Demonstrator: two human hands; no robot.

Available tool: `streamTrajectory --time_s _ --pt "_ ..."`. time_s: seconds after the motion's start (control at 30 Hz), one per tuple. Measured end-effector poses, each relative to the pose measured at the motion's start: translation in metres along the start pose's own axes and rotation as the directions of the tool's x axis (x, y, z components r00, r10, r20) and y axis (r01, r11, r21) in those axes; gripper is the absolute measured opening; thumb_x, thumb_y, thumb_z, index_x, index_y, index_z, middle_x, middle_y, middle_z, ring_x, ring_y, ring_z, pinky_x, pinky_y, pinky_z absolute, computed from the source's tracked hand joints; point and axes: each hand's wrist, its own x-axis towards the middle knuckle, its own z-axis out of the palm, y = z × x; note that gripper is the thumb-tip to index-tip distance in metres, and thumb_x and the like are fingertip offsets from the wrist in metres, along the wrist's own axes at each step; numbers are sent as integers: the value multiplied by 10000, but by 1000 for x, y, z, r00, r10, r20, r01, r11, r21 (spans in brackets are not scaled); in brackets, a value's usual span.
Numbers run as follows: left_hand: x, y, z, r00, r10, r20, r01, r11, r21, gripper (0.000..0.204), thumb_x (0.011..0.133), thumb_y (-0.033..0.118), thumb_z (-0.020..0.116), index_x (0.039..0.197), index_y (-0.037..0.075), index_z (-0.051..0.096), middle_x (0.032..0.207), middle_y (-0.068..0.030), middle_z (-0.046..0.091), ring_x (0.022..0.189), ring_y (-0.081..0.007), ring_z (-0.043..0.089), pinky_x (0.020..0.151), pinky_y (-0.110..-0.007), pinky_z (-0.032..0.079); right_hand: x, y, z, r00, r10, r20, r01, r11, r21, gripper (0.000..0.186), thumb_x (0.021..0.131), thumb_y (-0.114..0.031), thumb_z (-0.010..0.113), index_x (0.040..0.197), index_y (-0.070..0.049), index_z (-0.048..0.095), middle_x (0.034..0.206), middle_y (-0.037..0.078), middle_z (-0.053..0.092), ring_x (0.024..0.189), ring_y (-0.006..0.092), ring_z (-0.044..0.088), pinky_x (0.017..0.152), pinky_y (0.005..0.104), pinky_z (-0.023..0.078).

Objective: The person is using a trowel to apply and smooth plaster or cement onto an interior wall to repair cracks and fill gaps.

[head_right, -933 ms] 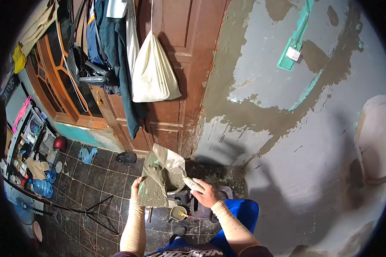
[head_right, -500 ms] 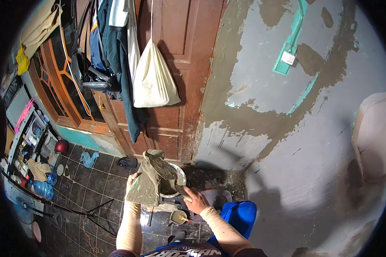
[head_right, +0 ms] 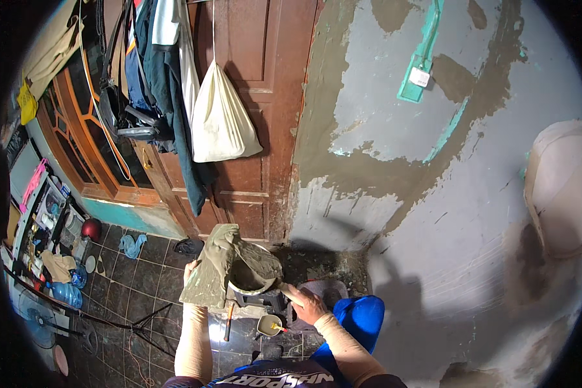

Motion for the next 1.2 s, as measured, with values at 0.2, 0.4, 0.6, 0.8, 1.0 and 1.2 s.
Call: streamTrajectory --time_s 0.2,0.4,0.6,0.8,1.0,1.2 --pt "14 3 -38 989 18 -145 -10 998 56 364 826 321 609 1042 31 652 944 -126 702 819 -268 671 772 -368 539 -19 6 3 991 106 81 -105 994 -18 556 784 -88 666 1320 -93 520 1180 180 631 1029 363 630 882 421 517" --pt "5 -1 -49 980 35 -197 -13 994 113 368 832 347 612 1010 30 668 943 -122 708 811 -265 675 759 -373 549 -16 -11 -3 993 119 0 -117 977 178 534 767 -92 680 1282 -62 543 1198 165 633 1073 333 629 912 383 503" --pt "-19 -17 -29 970 -43 -239 72 991 117 468 813 411 613 1109 49 636 994 -110 688 863 -265 655 787 -392 525 17 -27 -12 977 210 26 -208 931 301 571 751 -127 719 1287 -57 535 1215 164 625 1088 300 631 924 364 493" --pt "-11 -25 -32 968 -59 -243 101 981 166 487 815 429 596 1110 44 637 1012 -109 687 887 -266 653 815 -398 520 33 -40 10 992 122 40 -129 949 287 584 788 -101 676 1340 -77 486 1235 188 606 1092 329 624 903 369 509" --pt "8 -29 -37 999 14 -52 -14 1000 -7 449 818 383 588 1092 31 642 1008 -125 692 894 -275 664 818 -383 532 28 -53 22 995 100 -26 -86 943 321 599 794 -96 664 1358 -70 464 1245 200 596 1074 360 626 879 383 523" --pt "16 -30 -16 1000 -25 8 25 1000 18 415 835 374 585 1073 40 651 974 -109 696 883 -254 664 802 -359 537 45 -63 -13 1000 -7 -14 9 988 154 585 800 -82 650 1358 -52 477 1267 207 582 1086 344 620 907 383 516"
